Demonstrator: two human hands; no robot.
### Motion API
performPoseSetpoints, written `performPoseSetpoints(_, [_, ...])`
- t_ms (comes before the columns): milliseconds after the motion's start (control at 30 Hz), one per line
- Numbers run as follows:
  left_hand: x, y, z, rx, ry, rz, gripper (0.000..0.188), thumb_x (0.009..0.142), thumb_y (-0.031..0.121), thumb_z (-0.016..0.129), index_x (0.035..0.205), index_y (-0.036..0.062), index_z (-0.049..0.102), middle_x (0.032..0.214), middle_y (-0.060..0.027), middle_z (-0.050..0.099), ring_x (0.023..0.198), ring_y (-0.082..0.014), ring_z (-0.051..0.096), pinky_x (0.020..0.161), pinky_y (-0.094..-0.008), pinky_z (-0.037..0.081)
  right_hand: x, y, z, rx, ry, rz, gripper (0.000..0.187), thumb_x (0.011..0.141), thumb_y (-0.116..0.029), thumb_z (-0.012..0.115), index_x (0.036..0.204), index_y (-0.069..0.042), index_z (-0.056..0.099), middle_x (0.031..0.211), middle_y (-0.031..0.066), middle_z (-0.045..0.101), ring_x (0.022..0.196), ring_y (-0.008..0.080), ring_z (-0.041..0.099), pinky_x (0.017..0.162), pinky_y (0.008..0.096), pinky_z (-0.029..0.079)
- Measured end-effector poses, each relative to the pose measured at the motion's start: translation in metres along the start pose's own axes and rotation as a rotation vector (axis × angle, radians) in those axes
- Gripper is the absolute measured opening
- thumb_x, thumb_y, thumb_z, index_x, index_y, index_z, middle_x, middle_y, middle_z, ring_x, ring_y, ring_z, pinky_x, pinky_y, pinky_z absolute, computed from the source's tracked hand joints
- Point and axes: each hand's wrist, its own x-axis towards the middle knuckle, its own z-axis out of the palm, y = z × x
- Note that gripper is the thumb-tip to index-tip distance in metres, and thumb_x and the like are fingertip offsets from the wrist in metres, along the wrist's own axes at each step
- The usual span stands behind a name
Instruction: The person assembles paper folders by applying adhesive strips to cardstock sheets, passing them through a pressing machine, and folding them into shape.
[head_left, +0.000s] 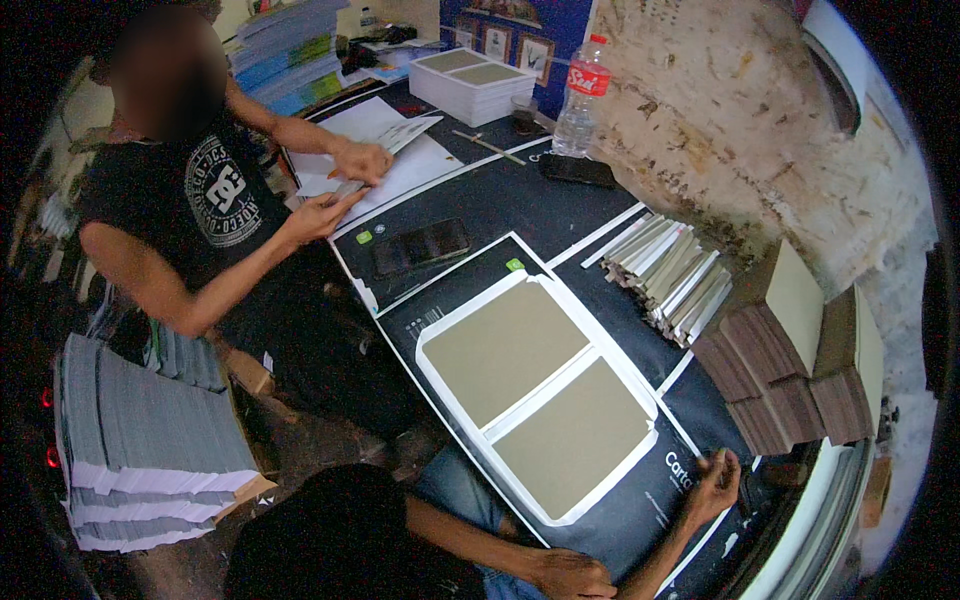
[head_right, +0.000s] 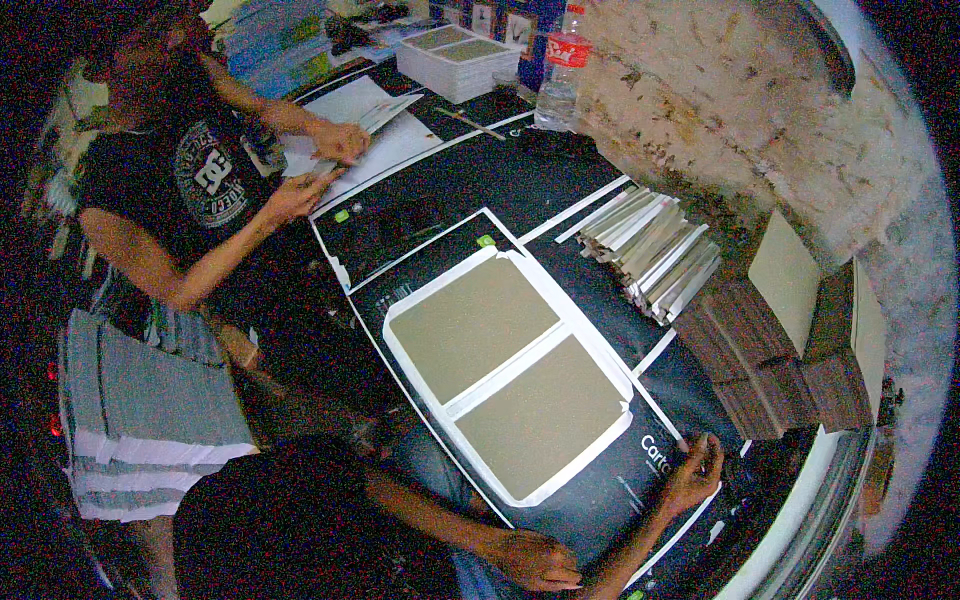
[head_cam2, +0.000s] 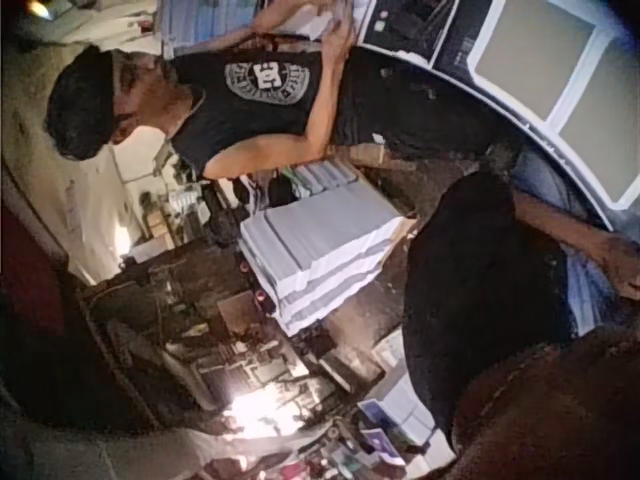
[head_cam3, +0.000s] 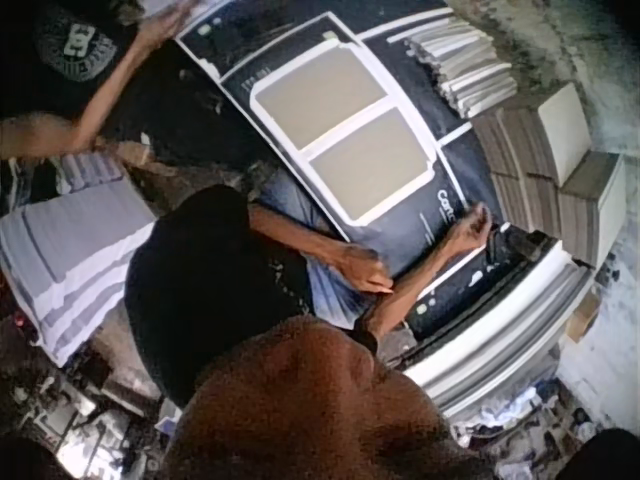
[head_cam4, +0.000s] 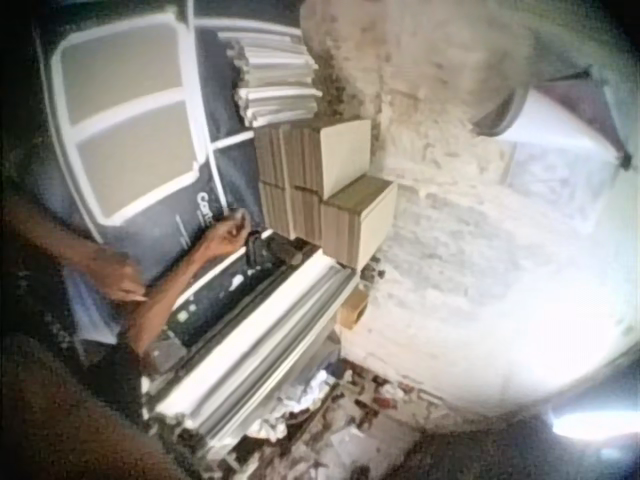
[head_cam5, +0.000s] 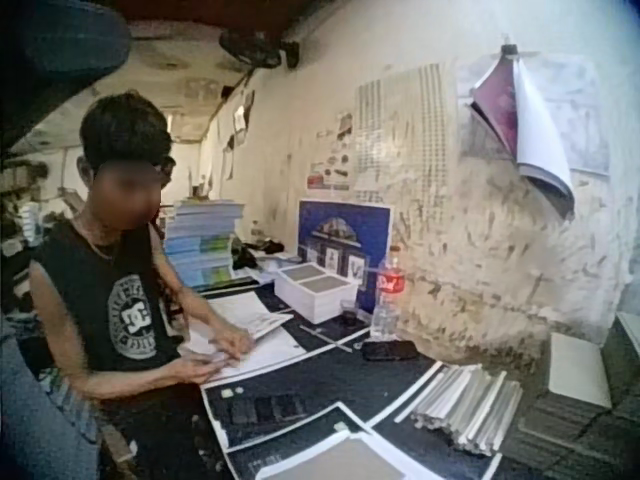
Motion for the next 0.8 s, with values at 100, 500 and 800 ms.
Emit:
performPoseSetpoints(100, [-0.001,-0.002,0.007,-0.069,0.013,-0.02,0.021,0.099,0.02,0.049,0.1,0.0016,0.059,0.084,-0.013,0.056,0.079,-0.0312,0.06,0.073,-0.0422,0.05,0.0,0.001,0.0,0.05,0.044,0.073,0.026,0.094,-0.007,0.07,0.117,0.004,0.068,0.112,0.0166,0.072,0.092,0.0237,0.07,0.083,0.0325,0.057])
performPoseSetpoints(500, [-0.009,0.0,-0.003,-0.13,0.146,-0.065,0.023,0.101,0.02,0.053,0.105,0.0,0.064,0.085,-0.0166,0.062,0.08,-0.0338,0.065,0.075,-0.045,0.054,-0.009,-0.008,0.009,0.034,0.046,0.0,0.035,0.095,-0.01,0.071,0.127,0.0,0.064,0.096,0.0099,0.074,0.081,0.011,0.067,0.073,0.0232,0.053])
performPoseSetpoints(800, [0.011,0.004,-0.053,-0.054,0.098,0.085,0.015,0.096,0.012,0.062,0.087,-0.0009,0.062,0.076,-0.0143,0.061,0.07,-0.0321,0.064,0.068,-0.0424,0.054,-0.003,-0.027,0.02,-0.404,0.163,-0.248,0.044,0.084,-0.01,0.074,0.126,-0.005,0.064,0.116,0.0171,0.064,0.101,0.0322,0.06,0.091,0.0395,0.049])
